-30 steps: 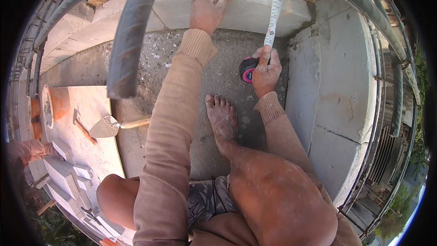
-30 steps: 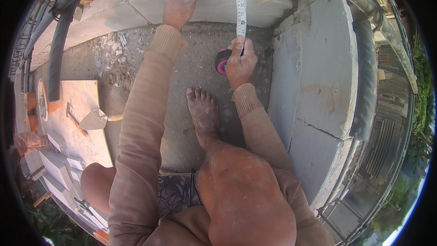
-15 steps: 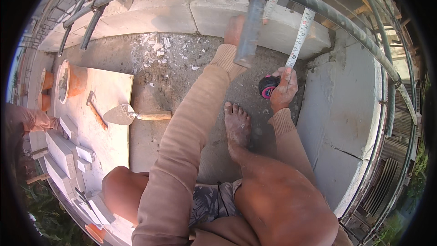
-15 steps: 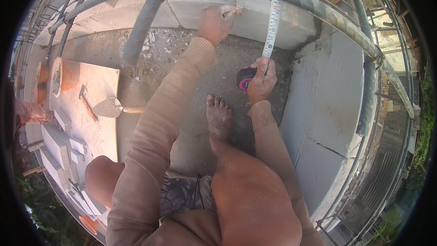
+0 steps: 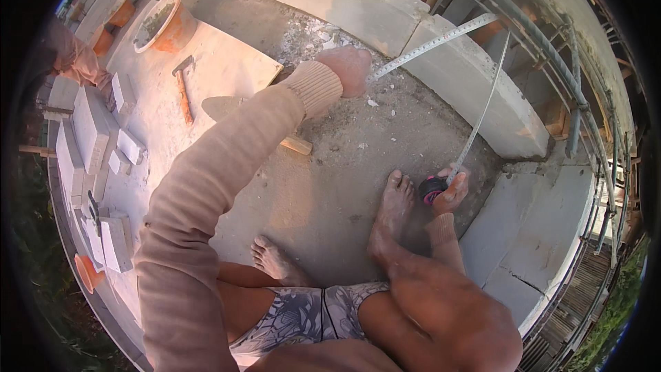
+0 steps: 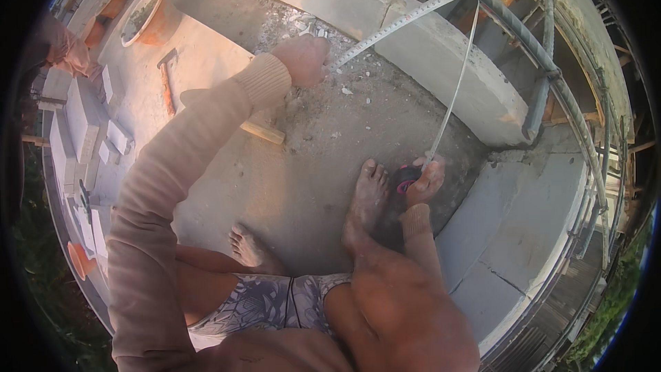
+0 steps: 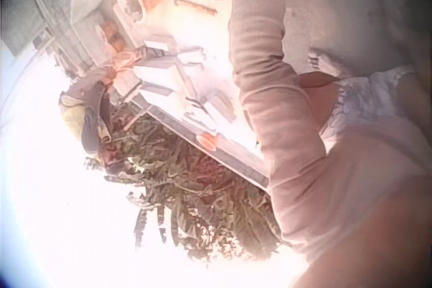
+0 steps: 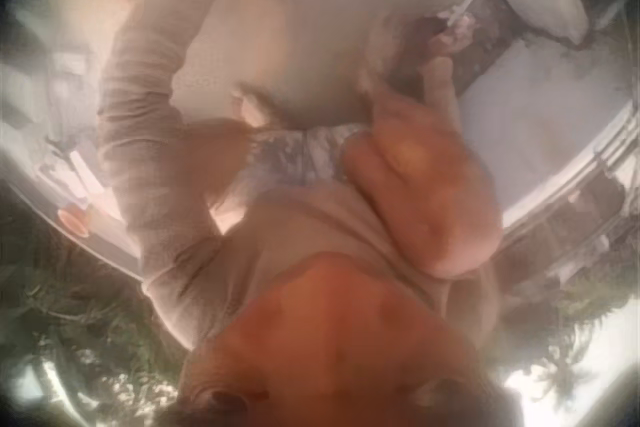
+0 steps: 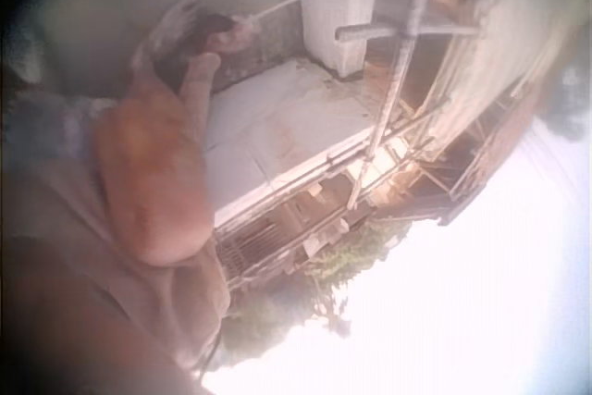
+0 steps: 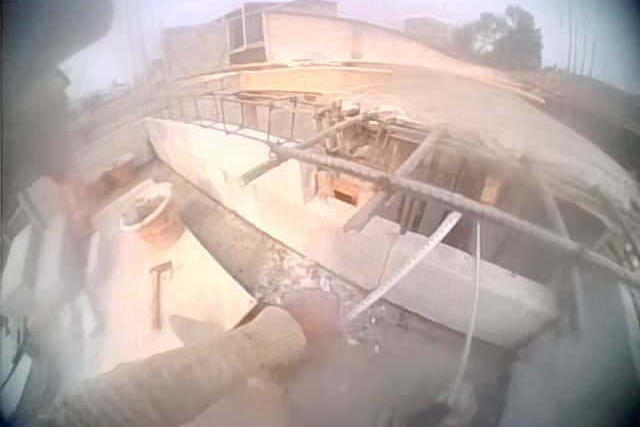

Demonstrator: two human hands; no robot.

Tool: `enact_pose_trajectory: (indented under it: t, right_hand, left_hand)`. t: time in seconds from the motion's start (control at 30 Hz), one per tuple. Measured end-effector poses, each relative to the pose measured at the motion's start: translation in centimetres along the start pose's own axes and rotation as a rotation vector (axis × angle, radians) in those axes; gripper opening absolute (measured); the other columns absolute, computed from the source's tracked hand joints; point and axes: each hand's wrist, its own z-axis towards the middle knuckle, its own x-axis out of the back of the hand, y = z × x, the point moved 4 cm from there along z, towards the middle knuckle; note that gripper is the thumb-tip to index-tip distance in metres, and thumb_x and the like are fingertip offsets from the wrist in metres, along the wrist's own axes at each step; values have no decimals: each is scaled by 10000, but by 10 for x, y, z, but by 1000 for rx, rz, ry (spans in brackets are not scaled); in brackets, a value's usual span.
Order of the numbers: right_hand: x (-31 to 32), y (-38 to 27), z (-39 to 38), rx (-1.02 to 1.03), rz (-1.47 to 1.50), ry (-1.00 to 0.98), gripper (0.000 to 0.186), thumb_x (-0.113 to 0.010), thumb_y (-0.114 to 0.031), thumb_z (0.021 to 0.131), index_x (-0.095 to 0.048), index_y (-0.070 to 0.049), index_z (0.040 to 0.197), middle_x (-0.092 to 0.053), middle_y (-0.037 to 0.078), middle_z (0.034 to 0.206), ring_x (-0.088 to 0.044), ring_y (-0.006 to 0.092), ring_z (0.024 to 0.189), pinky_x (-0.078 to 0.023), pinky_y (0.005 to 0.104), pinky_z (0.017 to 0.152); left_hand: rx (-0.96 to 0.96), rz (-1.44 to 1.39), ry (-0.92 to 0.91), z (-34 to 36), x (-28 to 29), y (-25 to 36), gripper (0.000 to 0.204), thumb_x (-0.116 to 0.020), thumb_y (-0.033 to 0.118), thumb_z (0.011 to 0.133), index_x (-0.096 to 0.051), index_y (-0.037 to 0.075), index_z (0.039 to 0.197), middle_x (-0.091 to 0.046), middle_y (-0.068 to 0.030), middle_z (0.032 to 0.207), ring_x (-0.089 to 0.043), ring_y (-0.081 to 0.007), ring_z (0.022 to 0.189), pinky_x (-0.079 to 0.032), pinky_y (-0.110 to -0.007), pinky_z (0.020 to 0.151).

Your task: The person uses a measuring tape to check distances on a construction wall, marks locations, and applies wet mortar with a trowel to secure blocks and reinforcement rods.

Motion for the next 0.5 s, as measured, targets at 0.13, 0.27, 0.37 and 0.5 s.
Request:
enact_pose_trajectory:
  t: [0.13,0.27,0.37,0.5]
  right_hand:
    - [-18,-9,-15,-26,-16,-191,690,-324,-592,1089,-651,15,1065,-651,70,763,-578,155,719,-444,311,706]
    - [-37,-35,-20,-59,-67,-391,682,-343,-597,1087,-660,7,1089,-646,57,761,-579,146,708,-446,302,687]
    - [-61,-55,-4,-95,-90,-562,687,-349,-607,1086,-668,1,1098,-632,50,758,-577,139,704,-445,296,675]
    - [-105,-81,20,-249,-114,-869,701,-364,-610,1086,-685,13,1112,-615,52,759,-568,143,698,-453,305,683]
  left_hand:
    - [7,337,51,-40,32,-89,164,-668,142,913,-647,31,1031,-695,-180,1040,-695,-367,1018,-560,-486,880]
    - [190,505,197,-71,62,-190,150,-589,96,939,-612,46,1078,-681,-169,1072,-671,-358,1079,-545,-475,910]
    - [240,578,374,-103,79,-268,139,-571,86,934,-618,25,1050,-679,-195,1051,-666,-381,1040,-523,-508,873]
    - [463,707,511,-156,116,-368,160,-534,66,944,-628,15,1062,-696,-213,1024,-675,-401,1013,-521,-509,884]
